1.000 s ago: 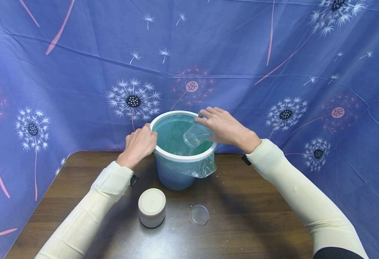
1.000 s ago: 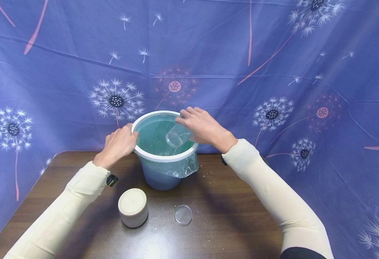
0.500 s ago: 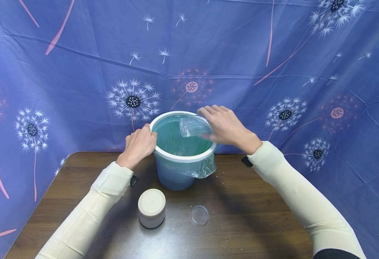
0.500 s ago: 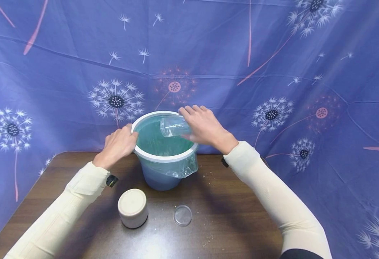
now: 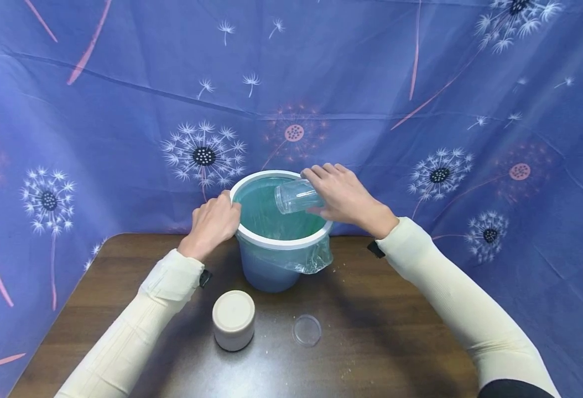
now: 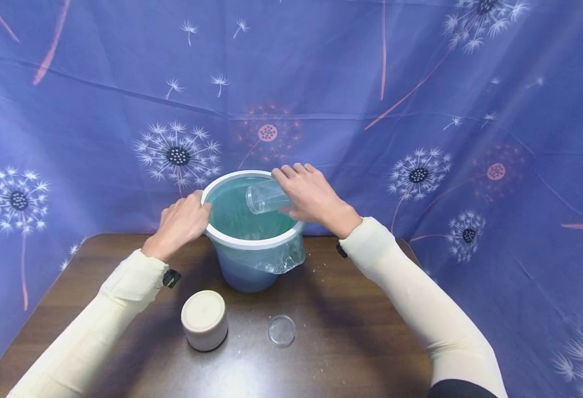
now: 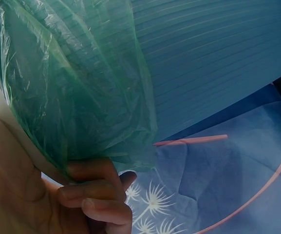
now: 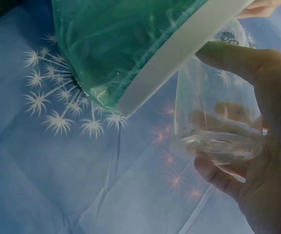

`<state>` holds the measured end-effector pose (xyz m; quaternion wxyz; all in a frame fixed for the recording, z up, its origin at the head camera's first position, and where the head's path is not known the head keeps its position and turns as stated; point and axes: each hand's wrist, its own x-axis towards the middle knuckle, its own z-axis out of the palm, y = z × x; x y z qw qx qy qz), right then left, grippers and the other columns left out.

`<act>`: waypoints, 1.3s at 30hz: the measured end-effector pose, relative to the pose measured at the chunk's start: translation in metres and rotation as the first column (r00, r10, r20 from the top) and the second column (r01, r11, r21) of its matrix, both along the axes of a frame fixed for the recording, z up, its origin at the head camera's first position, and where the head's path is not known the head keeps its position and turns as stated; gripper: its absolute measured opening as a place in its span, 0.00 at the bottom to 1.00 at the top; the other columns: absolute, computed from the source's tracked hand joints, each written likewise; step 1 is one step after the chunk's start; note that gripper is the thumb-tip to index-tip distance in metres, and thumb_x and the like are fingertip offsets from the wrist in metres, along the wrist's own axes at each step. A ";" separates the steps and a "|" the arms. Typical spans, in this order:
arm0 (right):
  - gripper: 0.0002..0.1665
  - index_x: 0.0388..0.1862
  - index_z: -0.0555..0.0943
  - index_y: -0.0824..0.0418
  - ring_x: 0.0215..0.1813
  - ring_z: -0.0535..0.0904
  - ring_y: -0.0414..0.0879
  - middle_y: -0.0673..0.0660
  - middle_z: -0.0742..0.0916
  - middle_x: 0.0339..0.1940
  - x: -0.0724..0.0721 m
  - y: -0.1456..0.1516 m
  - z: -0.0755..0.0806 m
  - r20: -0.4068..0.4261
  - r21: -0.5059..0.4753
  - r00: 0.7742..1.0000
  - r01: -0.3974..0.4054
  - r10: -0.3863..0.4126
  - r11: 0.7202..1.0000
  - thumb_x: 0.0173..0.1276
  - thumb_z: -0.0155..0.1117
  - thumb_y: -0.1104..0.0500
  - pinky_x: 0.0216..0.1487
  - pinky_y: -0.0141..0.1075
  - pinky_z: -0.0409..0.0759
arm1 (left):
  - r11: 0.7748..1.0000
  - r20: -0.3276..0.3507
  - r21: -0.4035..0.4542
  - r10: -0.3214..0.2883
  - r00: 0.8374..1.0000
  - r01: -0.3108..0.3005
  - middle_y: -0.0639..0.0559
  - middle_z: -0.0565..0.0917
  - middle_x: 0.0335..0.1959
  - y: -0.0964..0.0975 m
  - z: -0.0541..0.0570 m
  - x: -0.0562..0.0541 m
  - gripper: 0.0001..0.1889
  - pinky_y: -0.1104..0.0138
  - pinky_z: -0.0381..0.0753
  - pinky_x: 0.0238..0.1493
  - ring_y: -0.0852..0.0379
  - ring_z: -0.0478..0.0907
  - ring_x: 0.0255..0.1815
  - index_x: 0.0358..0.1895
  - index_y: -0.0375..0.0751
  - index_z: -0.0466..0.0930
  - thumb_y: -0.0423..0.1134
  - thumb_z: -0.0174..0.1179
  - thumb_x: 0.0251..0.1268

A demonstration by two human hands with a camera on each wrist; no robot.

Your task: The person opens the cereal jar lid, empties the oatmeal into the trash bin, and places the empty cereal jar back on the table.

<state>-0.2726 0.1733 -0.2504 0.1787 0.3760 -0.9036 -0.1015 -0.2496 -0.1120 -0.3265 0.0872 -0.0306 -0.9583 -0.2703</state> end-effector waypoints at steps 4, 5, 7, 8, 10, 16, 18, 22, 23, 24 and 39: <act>0.43 0.66 0.76 0.59 0.56 0.82 0.60 0.59 0.86 0.56 0.000 0.002 -0.003 0.000 -0.019 1.000 0.009 -0.009 1.000 0.59 0.85 0.43 0.58 0.53 0.80 | 1.000 -0.003 0.001 -0.002 1.000 0.002 0.27 0.85 0.52 0.000 -0.001 0.000 0.24 0.35 0.75 0.57 0.26 0.83 0.56 0.62 0.28 0.75 0.45 0.41 0.81; 0.43 0.66 0.76 0.59 0.57 0.82 0.60 0.59 0.86 0.57 0.000 0.002 -0.003 0.004 -0.021 1.000 0.009 -0.009 1.000 0.59 0.86 0.43 0.59 0.53 0.80 | 1.000 -0.002 0.001 -0.002 1.000 0.002 0.27 0.85 0.53 0.000 -0.001 0.000 0.24 0.35 0.75 0.58 0.26 0.83 0.56 0.62 0.28 0.75 0.45 0.41 0.81; 0.43 0.67 0.76 0.59 0.58 0.82 0.60 0.59 0.86 0.58 0.000 0.002 -0.004 0.015 -0.023 1.000 0.010 -0.010 1.000 0.59 0.85 0.43 0.61 0.53 0.79 | 1.000 0.001 0.001 0.002 1.000 -0.002 0.27 0.85 0.53 0.000 -0.001 0.000 0.24 0.35 0.75 0.58 0.26 0.83 0.56 0.63 0.28 0.75 0.45 0.41 0.81; 0.43 0.67 0.76 0.59 0.59 0.82 0.60 0.59 0.86 0.58 0.000 0.002 -0.004 0.020 -0.024 1.000 0.012 -0.012 1.000 0.59 0.85 0.43 0.62 0.54 0.79 | 1.000 0.004 0.001 0.002 1.000 -0.002 0.27 0.85 0.54 -0.001 -0.001 0.000 0.24 0.35 0.75 0.58 0.26 0.83 0.56 0.63 0.28 0.75 0.45 0.41 0.81; 0.43 0.67 0.77 0.59 0.59 0.83 0.61 0.59 0.86 0.58 0.001 0.002 -0.005 0.029 -0.033 0.999 0.014 -0.013 0.999 0.59 0.85 0.43 0.63 0.55 0.79 | 1.000 0.005 0.002 -0.001 1.000 0.001 0.27 0.85 0.54 -0.001 -0.001 0.000 0.24 0.35 0.75 0.58 0.26 0.83 0.56 0.63 0.28 0.75 0.45 0.41 0.81; 0.42 0.65 0.76 0.60 0.52 0.84 0.60 0.58 0.86 0.53 0.002 0.005 -0.009 0.033 -0.055 0.999 0.014 -0.012 0.998 0.59 0.85 0.42 0.56 0.53 0.82 | 1.000 0.004 0.004 0.000 1.000 0.000 0.27 0.85 0.54 0.000 0.000 0.002 0.25 0.35 0.75 0.57 0.25 0.83 0.56 0.64 0.28 0.75 0.44 0.40 0.81; 0.43 0.65 0.76 0.59 0.50 0.83 0.59 0.58 0.86 0.53 0.002 0.005 -0.009 0.036 -0.054 0.999 0.023 -0.021 0.998 0.60 0.84 0.41 0.54 0.53 0.82 | 1.000 0.000 0.006 0.002 1.000 -0.002 0.27 0.85 0.53 0.000 0.000 0.002 0.24 0.35 0.76 0.57 0.26 0.83 0.55 0.63 0.28 0.75 0.45 0.41 0.81; 0.44 0.68 0.74 0.60 0.50 0.83 0.59 0.58 0.86 0.55 0.002 0.006 -0.011 0.044 -0.051 0.998 0.039 -0.037 0.998 0.63 0.81 0.38 0.53 0.52 0.82 | 1.000 -0.002 0.008 0.003 1.000 -0.003 0.28 0.85 0.52 0.000 -0.001 0.001 0.24 0.35 0.76 0.57 0.27 0.84 0.55 0.63 0.28 0.75 0.45 0.41 0.81; 0.44 0.69 0.74 0.60 0.51 0.83 0.59 0.58 0.85 0.55 0.002 0.006 -0.011 0.050 -0.054 0.998 0.042 -0.039 0.998 0.64 0.80 0.38 0.53 0.52 0.82 | 1.000 -0.001 0.008 0.002 1.000 -0.002 0.28 0.85 0.52 0.000 -0.001 0.001 0.24 0.35 0.76 0.57 0.27 0.84 0.55 0.63 0.28 0.75 0.45 0.41 0.81; 0.45 0.70 0.73 0.60 0.52 0.83 0.59 0.58 0.85 0.56 0.002 0.006 -0.012 0.055 -0.054 0.998 0.044 -0.041 0.998 0.66 0.78 0.37 0.53 0.52 0.81 | 1.000 0.000 0.008 0.002 1.000 -0.002 0.28 0.85 0.52 0.000 -0.001 0.001 0.24 0.35 0.76 0.57 0.26 0.84 0.55 0.63 0.28 0.75 0.45 0.41 0.81; 0.47 0.79 0.67 0.63 0.55 0.82 0.58 0.62 0.84 0.57 0.005 0.010 -0.017 0.071 -0.078 0.997 0.034 -0.028 0.996 0.76 0.65 0.33 0.53 0.53 0.81 | 1.000 -0.007 0.011 0.001 1.000 -0.001 0.27 0.85 0.52 0.000 -0.002 0.001 0.25 0.35 0.76 0.56 0.26 0.84 0.54 0.62 0.28 0.75 0.45 0.40 0.81</act>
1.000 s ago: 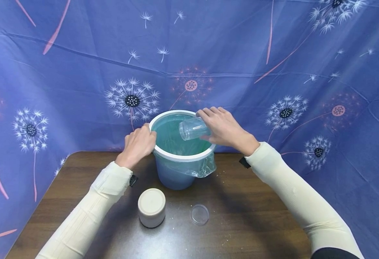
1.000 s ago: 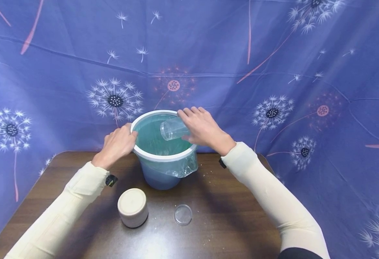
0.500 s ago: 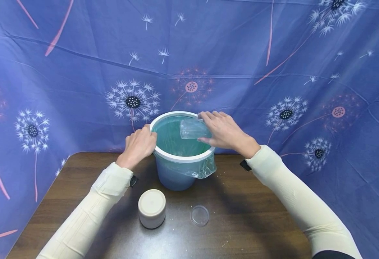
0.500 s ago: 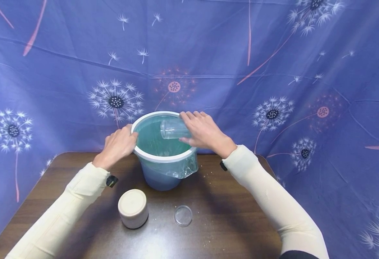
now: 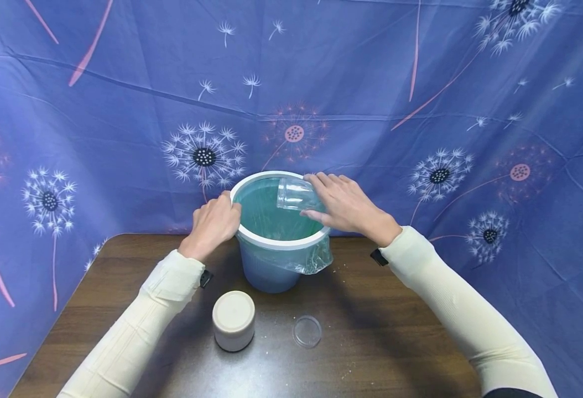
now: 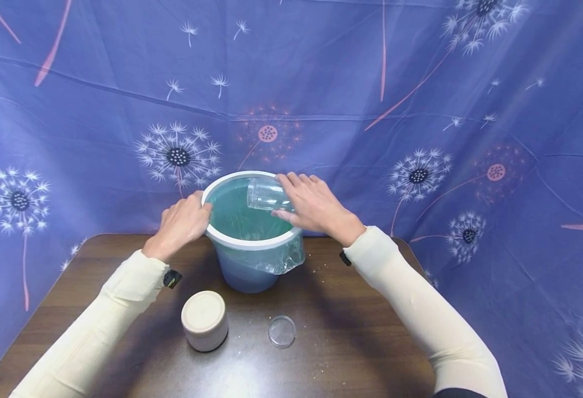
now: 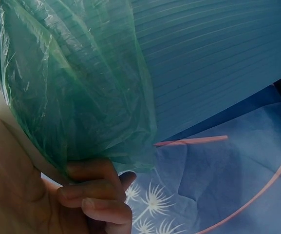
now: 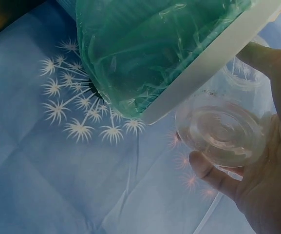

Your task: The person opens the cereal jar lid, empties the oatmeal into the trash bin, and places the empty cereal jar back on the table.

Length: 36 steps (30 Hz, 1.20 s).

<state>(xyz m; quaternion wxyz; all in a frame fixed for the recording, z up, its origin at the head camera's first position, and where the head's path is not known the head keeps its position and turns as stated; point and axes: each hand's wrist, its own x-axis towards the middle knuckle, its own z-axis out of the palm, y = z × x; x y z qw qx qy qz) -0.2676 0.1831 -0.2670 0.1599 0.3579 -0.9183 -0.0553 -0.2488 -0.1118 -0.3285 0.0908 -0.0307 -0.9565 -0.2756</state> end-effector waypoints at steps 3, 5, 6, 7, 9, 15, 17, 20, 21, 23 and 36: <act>0.46 0.79 0.68 0.62 0.53 0.83 0.57 0.61 0.85 0.55 0.000 0.000 -0.001 -0.002 -0.017 1.000 -0.003 0.003 1.000 0.76 0.65 0.34 0.52 0.52 0.81 | 1.000 0.001 -0.002 -0.002 1.000 0.002 0.27 0.85 0.52 0.000 0.000 0.000 0.25 0.35 0.76 0.56 0.26 0.84 0.54 0.63 0.27 0.75 0.45 0.40 0.81; 0.45 0.78 0.68 0.61 0.52 0.83 0.56 0.60 0.85 0.54 0.001 0.000 -0.002 -0.004 -0.028 1.000 -0.004 0.004 1.000 0.76 0.65 0.34 0.51 0.52 0.81 | 1.000 0.003 -0.002 0.000 1.000 0.000 0.27 0.85 0.52 0.000 0.000 0.000 0.25 0.35 0.76 0.56 0.26 0.84 0.54 0.63 0.28 0.75 0.45 0.40 0.81; 0.45 0.79 0.68 0.61 0.52 0.83 0.56 0.60 0.85 0.54 0.001 0.000 -0.002 -0.004 -0.033 1.000 -0.003 0.003 0.999 0.76 0.65 0.34 0.51 0.51 0.81 | 1.000 0.004 -0.002 0.001 1.000 -0.001 0.27 0.85 0.52 0.000 0.000 0.000 0.25 0.35 0.76 0.56 0.26 0.84 0.55 0.63 0.28 0.75 0.45 0.40 0.81; 0.45 0.79 0.68 0.61 0.52 0.83 0.56 0.60 0.85 0.55 0.001 0.000 -0.002 -0.003 -0.038 1.000 -0.003 0.003 0.999 0.77 0.65 0.34 0.51 0.51 0.81 | 1.000 0.006 -0.003 0.002 1.000 -0.002 0.27 0.85 0.53 0.000 0.000 0.000 0.25 0.35 0.76 0.56 0.26 0.84 0.55 0.63 0.28 0.75 0.45 0.40 0.81; 0.45 0.79 0.68 0.61 0.53 0.83 0.57 0.61 0.85 0.56 0.001 0.000 -0.003 0.002 -0.046 1.000 -0.001 0.001 0.999 0.77 0.65 0.34 0.52 0.52 0.81 | 1.000 0.010 -0.004 0.004 1.000 -0.004 0.27 0.85 0.53 -0.001 -0.001 0.000 0.25 0.35 0.76 0.57 0.26 0.84 0.55 0.64 0.28 0.75 0.45 0.40 0.82; 0.46 0.79 0.67 0.63 0.51 0.82 0.58 0.62 0.84 0.56 0.001 0.002 -0.004 0.003 -0.065 1.000 0.011 -0.011 0.998 0.76 0.65 0.34 0.49 0.51 0.80 | 1.000 0.014 -0.001 -0.003 1.000 0.003 0.28 0.85 0.53 0.001 0.000 0.000 0.24 0.35 0.76 0.57 0.27 0.84 0.56 0.64 0.29 0.75 0.45 0.41 0.82; 0.46 0.79 0.67 0.63 0.48 0.81 0.57 0.61 0.84 0.54 0.001 0.003 -0.004 -0.002 -0.078 1.000 0.008 -0.008 0.997 0.76 0.65 0.34 0.47 0.50 0.80 | 1.000 0.010 -0.001 0.000 1.000 0.000 0.28 0.85 0.53 0.001 0.000 0.000 0.24 0.36 0.76 0.57 0.27 0.84 0.56 0.64 0.29 0.75 0.45 0.41 0.82; 0.46 0.78 0.67 0.62 0.47 0.80 0.56 0.59 0.83 0.51 0.001 0.003 -0.005 -0.008 -0.099 1.000 0.007 -0.008 0.995 0.75 0.65 0.34 0.47 0.50 0.79 | 1.000 0.006 -0.003 0.006 1.000 -0.006 0.29 0.85 0.53 0.001 -0.001 -0.001 0.24 0.36 0.76 0.57 0.28 0.84 0.55 0.63 0.29 0.75 0.45 0.41 0.82; 0.46 0.78 0.67 0.62 0.47 0.80 0.56 0.59 0.83 0.50 0.001 0.003 -0.004 -0.010 -0.109 1.000 0.007 -0.008 0.994 0.75 0.65 0.34 0.47 0.50 0.80 | 1.000 0.005 -0.003 0.009 1.000 -0.009 0.29 0.85 0.53 0.000 -0.001 -0.001 0.24 0.36 0.76 0.57 0.28 0.84 0.55 0.63 0.29 0.75 0.45 0.41 0.82; 0.46 0.78 0.67 0.62 0.48 0.80 0.56 0.60 0.84 0.53 0.002 0.005 -0.004 -0.019 -0.124 1.000 0.008 -0.010 0.992 0.75 0.66 0.34 0.49 0.52 0.80 | 1.000 0.006 -0.004 0.007 1.000 -0.007 0.28 0.85 0.53 0.001 -0.001 -0.001 0.24 0.36 0.76 0.56 0.28 0.84 0.54 0.63 0.29 0.75 0.44 0.41 0.81; 0.46 0.80 0.66 0.61 0.45 0.80 0.59 0.63 0.83 0.55 0.007 0.009 -0.005 -0.079 -0.191 0.997 -0.015 0.000 0.982 0.77 0.64 0.35 0.46 0.53 0.80 | 1.000 0.008 -0.002 0.005 1.000 -0.005 0.28 0.85 0.53 0.001 0.000 0.000 0.24 0.36 0.76 0.57 0.28 0.84 0.56 0.63 0.28 0.75 0.44 0.41 0.81</act>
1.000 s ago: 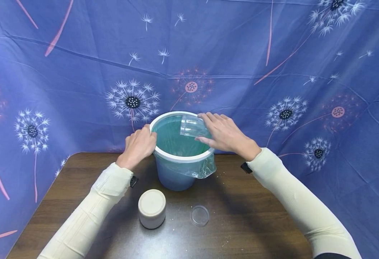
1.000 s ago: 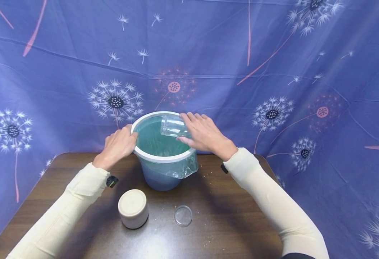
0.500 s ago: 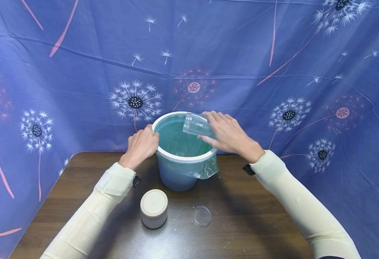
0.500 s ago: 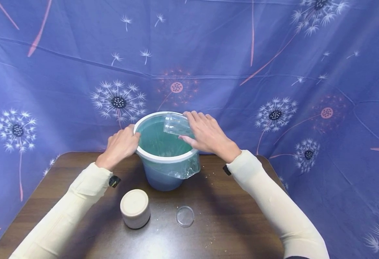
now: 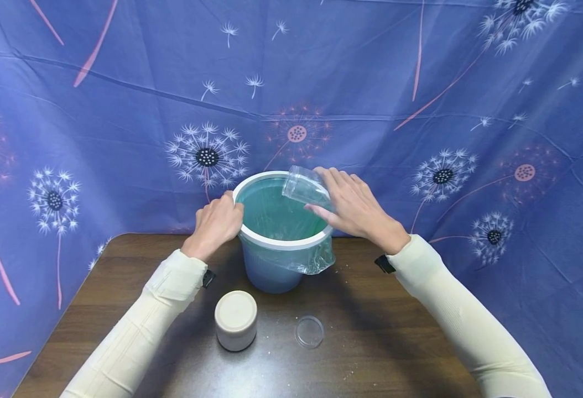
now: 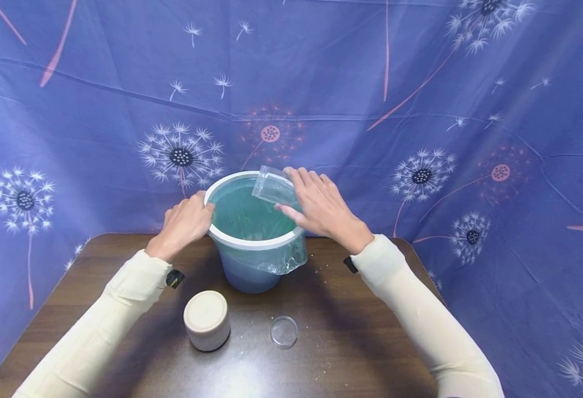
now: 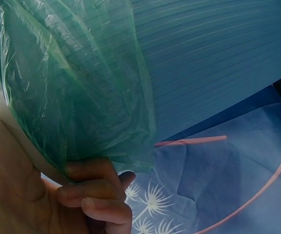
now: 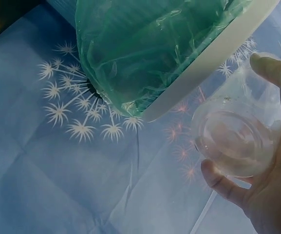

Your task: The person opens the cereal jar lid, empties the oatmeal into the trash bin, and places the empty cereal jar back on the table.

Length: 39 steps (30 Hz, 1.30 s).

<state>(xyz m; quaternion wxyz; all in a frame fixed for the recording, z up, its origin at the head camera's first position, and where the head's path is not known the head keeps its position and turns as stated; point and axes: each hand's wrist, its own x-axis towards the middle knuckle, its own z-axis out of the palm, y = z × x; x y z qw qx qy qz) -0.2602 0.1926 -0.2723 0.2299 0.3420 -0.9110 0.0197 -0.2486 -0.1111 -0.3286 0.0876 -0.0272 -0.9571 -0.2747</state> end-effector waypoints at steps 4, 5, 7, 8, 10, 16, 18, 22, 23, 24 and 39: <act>0.46 0.78 0.68 0.63 0.43 0.79 0.57 0.62 0.83 0.52 0.002 0.002 0.001 0.014 -0.073 1.000 -0.011 0.012 0.997 0.75 0.67 0.36 0.44 0.52 0.78 | 1.000 -0.002 -0.002 -0.001 1.000 0.001 0.28 0.85 0.52 0.000 -0.001 0.000 0.23 0.35 0.76 0.56 0.27 0.84 0.55 0.62 0.28 0.75 0.44 0.41 0.81; 0.46 0.78 0.68 0.64 0.43 0.79 0.57 0.62 0.83 0.52 0.002 0.003 0.001 0.018 -0.102 1.000 -0.015 0.017 0.995 0.74 0.69 0.37 0.44 0.52 0.77 | 1.000 -0.002 -0.002 -0.001 1.000 0.001 0.28 0.85 0.52 0.000 -0.001 0.000 0.23 0.35 0.76 0.56 0.27 0.84 0.55 0.62 0.29 0.75 0.44 0.41 0.81; 0.46 0.77 0.69 0.65 0.43 0.79 0.57 0.62 0.83 0.52 0.004 0.004 0.002 0.028 -0.157 0.999 -0.021 0.026 0.987 0.73 0.71 0.38 0.45 0.52 0.77 | 1.000 -0.004 0.000 -0.001 1.000 0.001 0.28 0.85 0.52 0.000 -0.001 0.000 0.23 0.35 0.76 0.56 0.27 0.84 0.55 0.61 0.29 0.75 0.44 0.41 0.81; 0.47 0.77 0.69 0.65 0.42 0.78 0.56 0.62 0.84 0.51 0.005 0.005 0.002 0.029 -0.180 0.999 -0.024 0.030 0.983 0.72 0.72 0.39 0.45 0.53 0.77 | 1.000 -0.006 0.001 -0.001 1.000 0.001 0.28 0.85 0.52 -0.001 -0.001 0.000 0.23 0.35 0.76 0.56 0.27 0.84 0.55 0.61 0.29 0.75 0.44 0.41 0.81; 0.47 0.77 0.69 0.64 0.42 0.78 0.56 0.61 0.84 0.51 0.005 0.005 0.002 0.030 -0.215 0.999 -0.027 0.034 0.976 0.71 0.72 0.39 0.46 0.53 0.77 | 1.000 -0.010 0.002 -0.001 1.000 0.001 0.28 0.85 0.51 -0.001 -0.001 0.000 0.23 0.35 0.76 0.56 0.27 0.84 0.55 0.61 0.29 0.75 0.44 0.41 0.81; 0.47 0.77 0.69 0.64 0.42 0.78 0.54 0.62 0.84 0.52 0.007 0.003 0.000 0.028 -0.243 0.999 -0.028 0.035 0.970 0.71 0.72 0.38 0.45 0.53 0.77 | 1.000 -0.011 0.004 0.001 1.000 -0.001 0.27 0.85 0.52 -0.001 -0.001 0.000 0.23 0.35 0.76 0.56 0.27 0.84 0.55 0.61 0.29 0.76 0.44 0.41 0.81; 0.47 0.77 0.68 0.64 0.41 0.78 0.54 0.63 0.84 0.52 0.008 0.003 0.000 0.031 -0.250 0.999 -0.026 0.035 0.968 0.71 0.72 0.38 0.44 0.52 0.77 | 1.000 -0.009 0.004 0.003 1.000 -0.003 0.27 0.85 0.52 -0.001 -0.002 0.000 0.23 0.35 0.76 0.56 0.27 0.84 0.55 0.61 0.29 0.76 0.44 0.41 0.81; 0.46 0.76 0.68 0.64 0.39 0.78 0.53 0.62 0.84 0.50 0.010 0.003 -0.002 0.031 -0.274 0.999 -0.018 0.027 0.962 0.71 0.73 0.39 0.42 0.51 0.78 | 1.000 -0.009 0.001 0.005 1.000 -0.005 0.27 0.85 0.52 -0.001 -0.002 0.000 0.24 0.35 0.76 0.56 0.27 0.84 0.55 0.62 0.29 0.75 0.44 0.41 0.81; 0.46 0.76 0.68 0.64 0.39 0.78 0.53 0.62 0.84 0.49 0.010 0.004 -0.003 0.031 -0.282 0.999 -0.015 0.025 0.959 0.71 0.73 0.39 0.41 0.51 0.78 | 1.000 -0.010 0.000 0.005 1.000 -0.005 0.27 0.85 0.52 0.000 -0.002 0.000 0.24 0.35 0.76 0.56 0.27 0.84 0.55 0.62 0.29 0.75 0.44 0.41 0.81; 0.46 0.75 0.68 0.64 0.39 0.78 0.53 0.62 0.84 0.48 0.011 0.004 -0.003 0.031 -0.289 0.999 -0.011 0.021 0.957 0.71 0.74 0.39 0.40 0.51 0.78 | 1.000 -0.010 0.000 0.004 1.000 -0.004 0.27 0.85 0.53 0.000 -0.001 0.000 0.24 0.35 0.76 0.56 0.27 0.84 0.55 0.62 0.29 0.75 0.44 0.41 0.81; 0.47 0.78 0.65 0.63 0.49 0.82 0.61 0.65 0.84 0.55 0.025 0.014 -0.012 0.065 -0.356 0.997 0.055 -0.034 0.933 0.72 0.73 0.41 0.46 0.59 0.81 | 1.000 0.002 0.006 -0.003 1.000 0.003 0.28 0.85 0.53 0.000 0.000 0.000 0.25 0.36 0.76 0.57 0.27 0.83 0.57 0.65 0.28 0.74 0.45 0.41 0.82</act>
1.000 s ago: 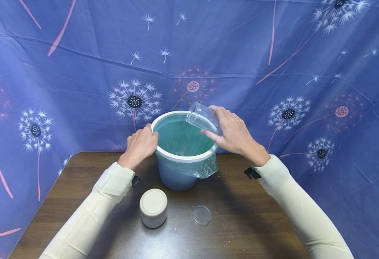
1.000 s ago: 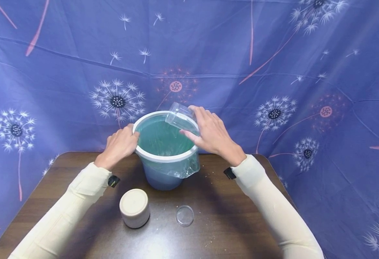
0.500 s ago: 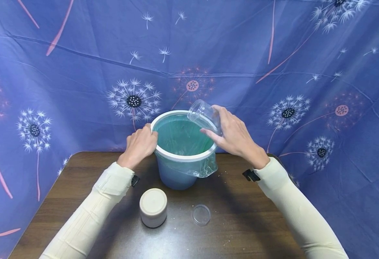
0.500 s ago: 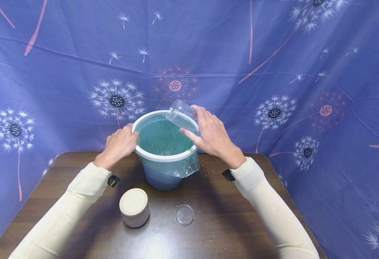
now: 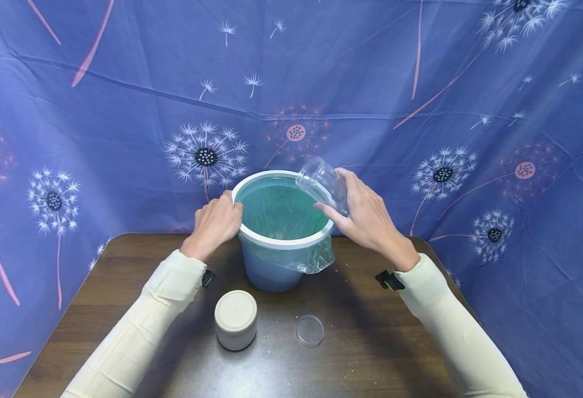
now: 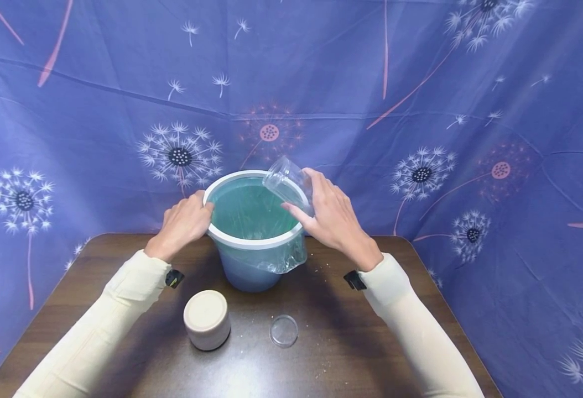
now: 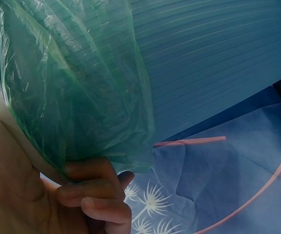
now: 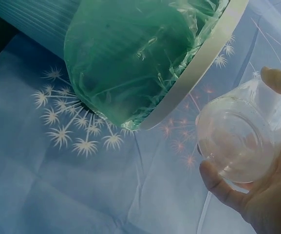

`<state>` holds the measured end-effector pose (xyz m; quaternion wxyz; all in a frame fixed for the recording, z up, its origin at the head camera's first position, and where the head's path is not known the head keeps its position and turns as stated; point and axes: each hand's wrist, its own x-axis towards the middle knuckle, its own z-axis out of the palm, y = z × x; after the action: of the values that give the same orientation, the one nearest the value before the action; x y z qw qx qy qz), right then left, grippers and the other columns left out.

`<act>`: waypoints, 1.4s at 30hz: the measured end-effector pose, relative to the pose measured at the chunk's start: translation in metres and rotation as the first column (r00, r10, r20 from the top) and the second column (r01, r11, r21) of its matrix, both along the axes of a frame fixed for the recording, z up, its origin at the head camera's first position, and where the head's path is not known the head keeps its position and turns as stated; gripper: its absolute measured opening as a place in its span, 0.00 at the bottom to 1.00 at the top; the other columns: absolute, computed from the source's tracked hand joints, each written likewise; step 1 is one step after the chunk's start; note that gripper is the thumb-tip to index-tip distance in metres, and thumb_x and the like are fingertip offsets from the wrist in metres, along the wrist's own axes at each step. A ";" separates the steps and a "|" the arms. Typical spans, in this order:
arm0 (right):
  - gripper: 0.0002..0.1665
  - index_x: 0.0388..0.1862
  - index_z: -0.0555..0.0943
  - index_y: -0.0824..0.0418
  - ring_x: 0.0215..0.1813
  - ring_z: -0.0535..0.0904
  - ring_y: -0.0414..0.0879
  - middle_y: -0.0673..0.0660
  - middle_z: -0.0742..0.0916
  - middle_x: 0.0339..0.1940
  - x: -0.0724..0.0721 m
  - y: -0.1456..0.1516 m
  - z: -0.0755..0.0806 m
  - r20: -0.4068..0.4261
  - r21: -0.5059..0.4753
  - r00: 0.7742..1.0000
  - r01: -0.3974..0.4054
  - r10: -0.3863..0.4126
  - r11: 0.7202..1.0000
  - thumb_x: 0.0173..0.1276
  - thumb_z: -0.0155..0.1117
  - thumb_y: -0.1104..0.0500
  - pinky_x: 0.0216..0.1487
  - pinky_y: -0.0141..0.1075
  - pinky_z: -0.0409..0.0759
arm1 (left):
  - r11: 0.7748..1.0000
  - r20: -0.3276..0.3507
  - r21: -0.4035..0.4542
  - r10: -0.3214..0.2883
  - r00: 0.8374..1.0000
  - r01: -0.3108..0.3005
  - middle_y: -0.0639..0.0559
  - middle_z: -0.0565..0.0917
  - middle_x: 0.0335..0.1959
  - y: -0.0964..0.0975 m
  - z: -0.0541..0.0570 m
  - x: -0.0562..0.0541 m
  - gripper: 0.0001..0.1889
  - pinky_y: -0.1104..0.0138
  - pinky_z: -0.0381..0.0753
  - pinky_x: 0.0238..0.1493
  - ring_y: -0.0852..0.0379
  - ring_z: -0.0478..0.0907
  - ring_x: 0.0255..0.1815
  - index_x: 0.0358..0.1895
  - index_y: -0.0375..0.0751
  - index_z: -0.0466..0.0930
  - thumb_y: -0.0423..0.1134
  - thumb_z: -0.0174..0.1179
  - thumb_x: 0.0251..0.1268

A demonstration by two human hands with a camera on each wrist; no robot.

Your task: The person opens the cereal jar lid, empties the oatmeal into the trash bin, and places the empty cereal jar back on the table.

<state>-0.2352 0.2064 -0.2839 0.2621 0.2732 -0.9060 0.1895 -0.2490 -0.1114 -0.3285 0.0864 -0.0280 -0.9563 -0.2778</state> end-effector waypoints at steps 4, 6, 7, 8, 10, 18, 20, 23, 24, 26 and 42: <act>0.48 0.79 0.65 0.63 0.55 0.83 0.63 0.66 0.83 0.59 0.003 0.003 -0.002 0.010 -0.023 1.000 0.014 -0.014 1.000 0.72 0.74 0.42 0.51 0.62 0.80 | 1.000 0.002 0.006 0.001 1.000 -0.001 0.28 0.85 0.53 -0.001 -0.001 0.000 0.25 0.36 0.76 0.57 0.27 0.83 0.57 0.65 0.29 0.74 0.45 0.41 0.82; 0.48 0.79 0.65 0.62 0.58 0.82 0.63 0.66 0.83 0.63 0.004 0.005 -0.003 0.015 -0.037 1.000 0.025 -0.025 0.999 0.72 0.74 0.42 0.53 0.63 0.80 | 1.000 0.003 0.006 0.001 1.000 -0.001 0.28 0.85 0.53 0.000 -0.001 -0.001 0.25 0.35 0.76 0.57 0.27 0.83 0.57 0.65 0.29 0.74 0.45 0.41 0.82; 0.48 0.79 0.65 0.62 0.59 0.82 0.64 0.66 0.82 0.64 0.005 0.005 -0.003 0.019 -0.043 0.999 0.030 -0.030 0.999 0.71 0.74 0.42 0.54 0.64 0.80 | 1.000 0.004 0.005 0.000 1.000 0.000 0.28 0.85 0.53 0.000 -0.001 -0.001 0.25 0.35 0.76 0.57 0.27 0.83 0.57 0.65 0.29 0.74 0.45 0.41 0.82; 0.48 0.79 0.65 0.62 0.59 0.82 0.63 0.66 0.82 0.65 0.006 0.006 -0.004 0.022 -0.048 0.999 0.034 -0.033 0.998 0.71 0.74 0.42 0.54 0.64 0.79 | 1.000 0.004 0.003 -0.001 1.000 0.001 0.28 0.85 0.53 0.000 -0.001 -0.001 0.25 0.35 0.76 0.57 0.27 0.83 0.57 0.65 0.29 0.74 0.45 0.41 0.82; 0.48 0.79 0.64 0.62 0.61 0.82 0.64 0.66 0.81 0.67 0.008 0.007 -0.005 0.027 -0.062 0.999 0.035 -0.034 0.997 0.72 0.74 0.42 0.55 0.65 0.79 | 1.000 0.002 0.002 -0.001 1.000 0.001 0.28 0.85 0.53 0.000 -0.001 -0.001 0.25 0.35 0.76 0.56 0.27 0.83 0.56 0.65 0.29 0.75 0.45 0.41 0.82; 0.47 0.80 0.62 0.58 0.65 0.79 0.66 0.67 0.79 0.70 0.015 0.010 -0.011 0.109 -0.148 0.993 0.048 -0.032 0.988 0.73 0.73 0.42 0.60 0.67 0.75 | 1.000 -0.011 0.008 0.002 1.000 -0.001 0.29 0.86 0.52 0.001 -0.002 0.000 0.24 0.36 0.76 0.56 0.28 0.84 0.55 0.64 0.29 0.75 0.45 0.42 0.81; 0.47 0.81 0.61 0.57 0.64 0.79 0.66 0.67 0.79 0.69 0.017 0.011 -0.013 0.117 -0.165 0.993 0.053 -0.034 0.985 0.73 0.72 0.43 0.59 0.67 0.75 | 1.000 -0.006 0.006 -0.001 1.000 0.001 0.29 0.86 0.52 0.001 -0.002 0.000 0.25 0.36 0.76 0.56 0.28 0.84 0.55 0.64 0.29 0.75 0.45 0.41 0.82; 0.46 0.80 0.61 0.58 0.61 0.81 0.62 0.65 0.82 0.63 0.018 0.011 -0.016 0.100 -0.196 0.995 0.037 -0.017 0.980 0.73 0.73 0.45 0.58 0.64 0.76 | 1.000 -0.003 0.004 0.000 1.000 0.000 0.28 0.85 0.53 0.000 -0.002 0.000 0.25 0.36 0.76 0.56 0.27 0.84 0.56 0.65 0.28 0.74 0.45 0.41 0.82; 0.45 0.79 0.62 0.58 0.59 0.81 0.61 0.64 0.83 0.60 0.019 0.011 -0.017 0.092 -0.207 0.996 0.030 -0.011 0.978 0.73 0.74 0.46 0.57 0.62 0.76 | 1.000 -0.003 0.004 0.000 1.000 0.000 0.28 0.85 0.53 -0.001 -0.002 0.000 0.25 0.36 0.76 0.57 0.27 0.84 0.56 0.65 0.28 0.74 0.45 0.41 0.82; 0.45 0.78 0.63 0.58 0.55 0.81 0.59 0.62 0.83 0.56 0.020 0.011 -0.018 0.073 -0.232 0.997 0.016 0.001 0.973 0.72 0.75 0.47 0.55 0.60 0.76 | 1.000 -0.005 0.006 0.001 1.000 -0.001 0.28 0.85 0.53 -0.001 -0.002 0.000 0.25 0.35 0.76 0.57 0.27 0.84 0.56 0.65 0.28 0.74 0.45 0.41 0.82; 0.41 0.74 0.66 0.58 0.53 0.83 0.59 0.61 0.86 0.52 0.031 0.017 -0.033 0.082 -0.333 0.994 0.093 -0.069 0.938 0.72 0.75 0.46 0.53 0.56 0.76 | 1.000 -0.029 0.011 -0.007 1.000 0.007 0.27 0.86 0.50 -0.001 -0.003 0.000 0.23 0.35 0.77 0.55 0.26 0.84 0.55 0.60 0.29 0.76 0.45 0.41 0.81</act>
<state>-0.2046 0.2238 -0.3174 0.2813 0.1802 -0.8792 0.3397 -0.2486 -0.1129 -0.3320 0.0996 -0.0350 -0.9533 -0.2830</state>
